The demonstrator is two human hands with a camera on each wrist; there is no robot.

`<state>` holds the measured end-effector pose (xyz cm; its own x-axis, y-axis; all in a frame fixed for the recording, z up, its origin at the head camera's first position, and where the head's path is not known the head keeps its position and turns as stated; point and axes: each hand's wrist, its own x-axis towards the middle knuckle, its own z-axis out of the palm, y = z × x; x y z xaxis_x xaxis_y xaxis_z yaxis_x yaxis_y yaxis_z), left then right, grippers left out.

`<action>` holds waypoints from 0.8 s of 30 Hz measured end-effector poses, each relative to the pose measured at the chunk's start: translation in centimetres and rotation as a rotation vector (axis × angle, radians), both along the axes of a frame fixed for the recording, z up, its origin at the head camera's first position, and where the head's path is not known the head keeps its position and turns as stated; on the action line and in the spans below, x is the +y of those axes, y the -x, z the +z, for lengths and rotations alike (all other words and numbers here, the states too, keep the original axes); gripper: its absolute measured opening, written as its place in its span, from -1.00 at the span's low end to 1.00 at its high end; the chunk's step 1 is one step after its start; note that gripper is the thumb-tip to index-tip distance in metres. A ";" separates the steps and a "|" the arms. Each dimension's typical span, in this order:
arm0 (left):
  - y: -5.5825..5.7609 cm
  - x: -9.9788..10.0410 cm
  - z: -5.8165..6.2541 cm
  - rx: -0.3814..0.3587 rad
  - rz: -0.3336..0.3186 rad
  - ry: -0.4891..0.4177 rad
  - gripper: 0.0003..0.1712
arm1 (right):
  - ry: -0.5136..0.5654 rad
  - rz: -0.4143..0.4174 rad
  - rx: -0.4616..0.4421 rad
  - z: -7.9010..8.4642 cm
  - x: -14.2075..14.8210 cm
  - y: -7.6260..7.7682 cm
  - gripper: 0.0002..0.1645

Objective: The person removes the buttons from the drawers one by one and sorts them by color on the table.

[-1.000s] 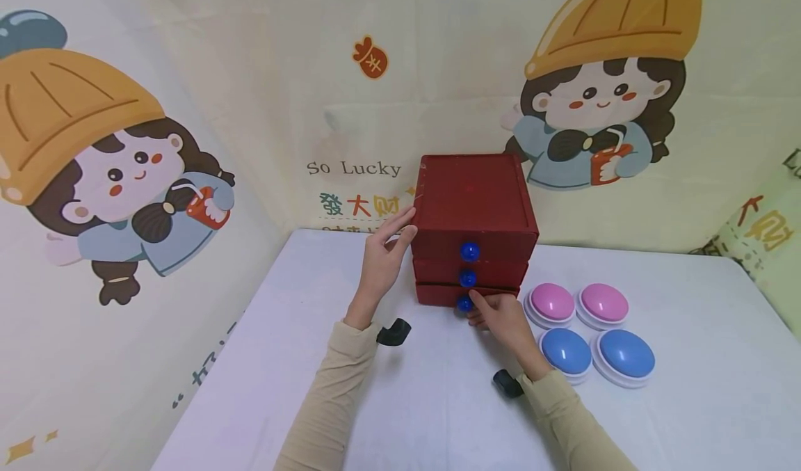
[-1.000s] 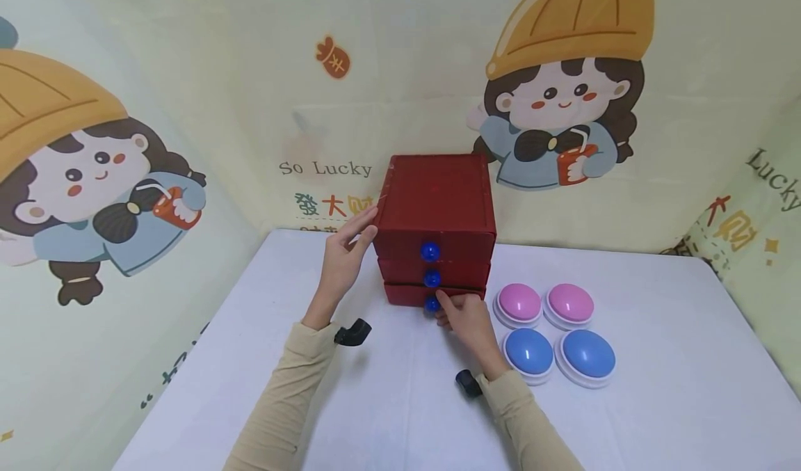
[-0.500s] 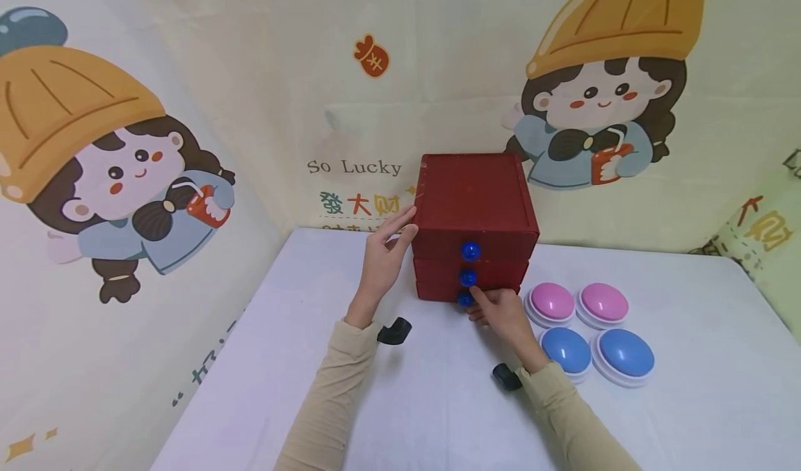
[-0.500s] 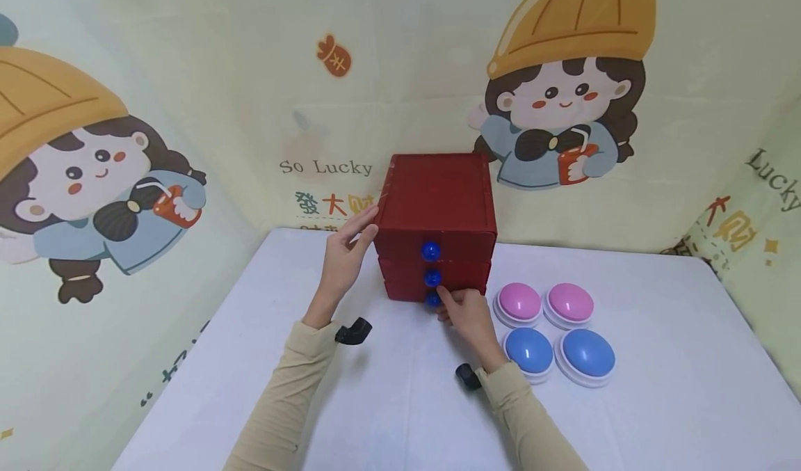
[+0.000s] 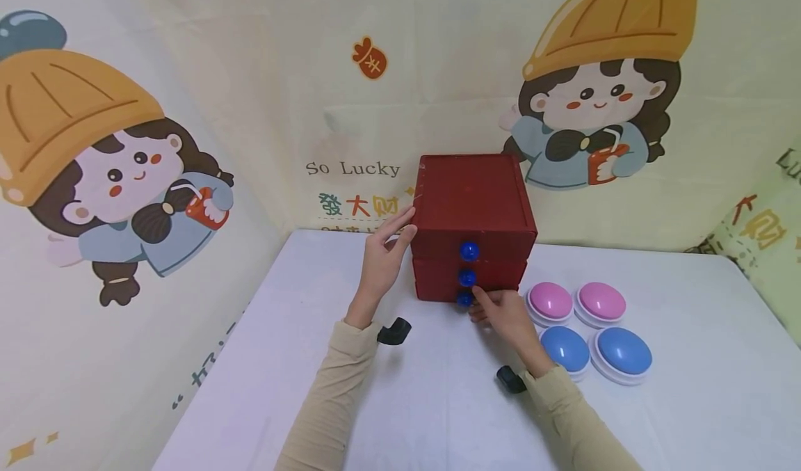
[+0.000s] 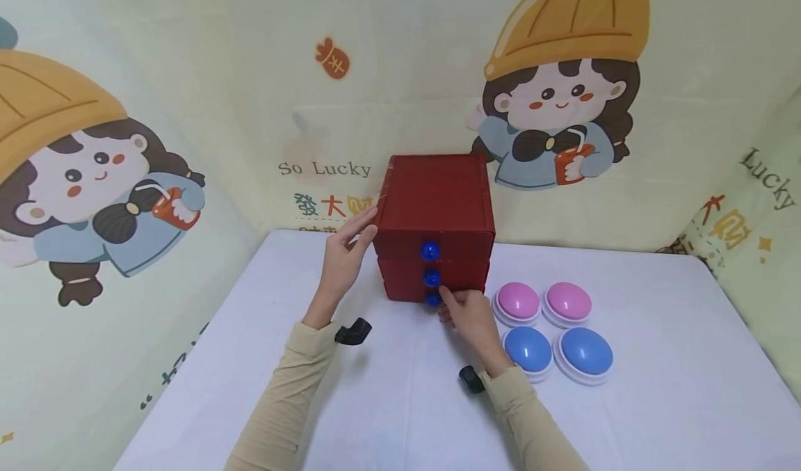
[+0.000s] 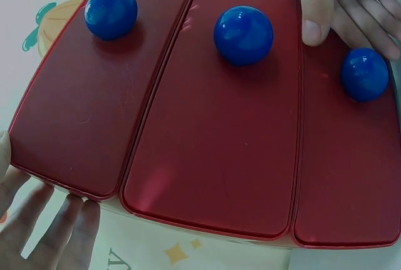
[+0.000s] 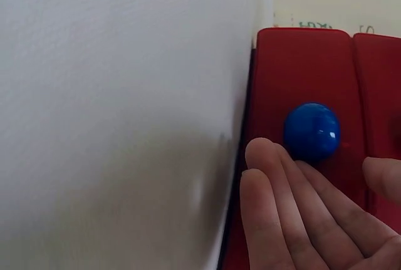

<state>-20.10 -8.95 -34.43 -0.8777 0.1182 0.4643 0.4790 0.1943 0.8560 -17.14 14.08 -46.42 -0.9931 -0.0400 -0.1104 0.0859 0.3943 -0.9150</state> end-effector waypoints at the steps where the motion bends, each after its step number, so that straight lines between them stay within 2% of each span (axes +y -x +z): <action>1: 0.0 0.0 0.0 -0.001 0.001 0.001 -0.54 | -0.002 0.001 0.000 0.1 0.1 -0.1 -0.41; 8: 0.2 0.0 0.0 0.005 0.008 0.013 -0.52 | -0.100 0.025 0.104 1.1 0.9 -0.7 -0.44; 15: 1.4 -0.6 -2.9 0.017 0.032 0.005 -0.51 | -0.147 0.072 0.166 2.6 1.5 -1.5 -0.50; 20: 0.0 -1.3 -4.1 0.034 0.046 0.042 -0.53 | -0.216 0.096 0.208 3.9 2.0 -2.7 -0.54; 24: -1.5 -1.8 -4.4 0.051 0.052 0.146 -0.54 | -0.289 0.095 0.279 4.9 2.4 -3.8 -0.60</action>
